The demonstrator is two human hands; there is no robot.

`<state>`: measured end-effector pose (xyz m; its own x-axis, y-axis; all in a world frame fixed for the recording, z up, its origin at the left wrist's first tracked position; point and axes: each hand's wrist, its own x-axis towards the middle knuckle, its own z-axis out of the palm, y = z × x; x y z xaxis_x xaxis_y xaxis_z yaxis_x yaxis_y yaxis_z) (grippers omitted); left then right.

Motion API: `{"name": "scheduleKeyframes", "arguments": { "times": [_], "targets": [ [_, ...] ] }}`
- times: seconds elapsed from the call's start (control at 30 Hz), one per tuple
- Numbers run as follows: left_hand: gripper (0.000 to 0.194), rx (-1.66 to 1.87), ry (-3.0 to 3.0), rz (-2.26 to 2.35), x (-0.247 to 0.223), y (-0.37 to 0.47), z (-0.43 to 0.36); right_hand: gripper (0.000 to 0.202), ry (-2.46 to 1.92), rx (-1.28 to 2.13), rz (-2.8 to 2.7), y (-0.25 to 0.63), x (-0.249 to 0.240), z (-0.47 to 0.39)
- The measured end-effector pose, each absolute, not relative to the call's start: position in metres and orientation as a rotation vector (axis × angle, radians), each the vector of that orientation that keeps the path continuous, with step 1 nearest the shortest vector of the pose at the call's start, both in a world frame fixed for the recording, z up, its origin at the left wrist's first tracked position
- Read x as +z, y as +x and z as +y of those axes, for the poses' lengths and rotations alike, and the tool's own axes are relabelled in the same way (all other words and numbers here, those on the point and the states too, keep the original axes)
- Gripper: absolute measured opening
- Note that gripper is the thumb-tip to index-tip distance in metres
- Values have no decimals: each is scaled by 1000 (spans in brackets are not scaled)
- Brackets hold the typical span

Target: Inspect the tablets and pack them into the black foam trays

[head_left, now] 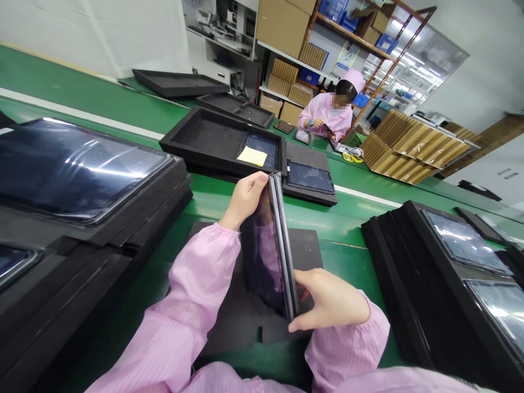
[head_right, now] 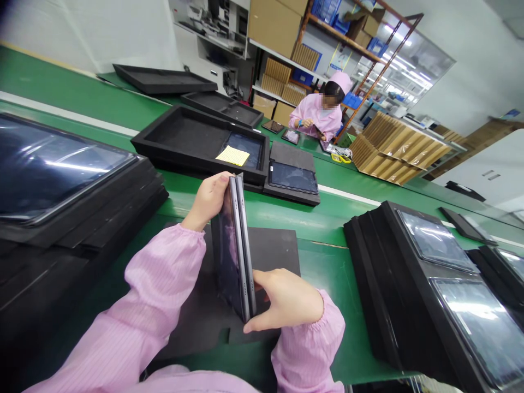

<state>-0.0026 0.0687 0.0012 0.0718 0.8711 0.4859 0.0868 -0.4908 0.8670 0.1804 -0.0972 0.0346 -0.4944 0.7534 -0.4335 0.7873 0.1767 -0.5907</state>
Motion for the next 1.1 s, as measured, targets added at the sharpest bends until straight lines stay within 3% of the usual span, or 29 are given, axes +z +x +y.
{"name": "scheduleKeyframes", "arguments": {
  "times": [0.57, 0.83, 1.1],
  "targets": [
    [64, 1528, 1674, 875, 3, -1, 67, 49, 1505, -1270, 2418, 184, 32, -99],
    [64, 1500, 1570, 779, -3, 2, 70, 76, 1304, -1551, 2431, 181, 41, -94],
    [64, 1477, 1574, 832, -5, 2, 72, 72, 1340, -1537, 2425, 181, 43, -95]
  ]
}}
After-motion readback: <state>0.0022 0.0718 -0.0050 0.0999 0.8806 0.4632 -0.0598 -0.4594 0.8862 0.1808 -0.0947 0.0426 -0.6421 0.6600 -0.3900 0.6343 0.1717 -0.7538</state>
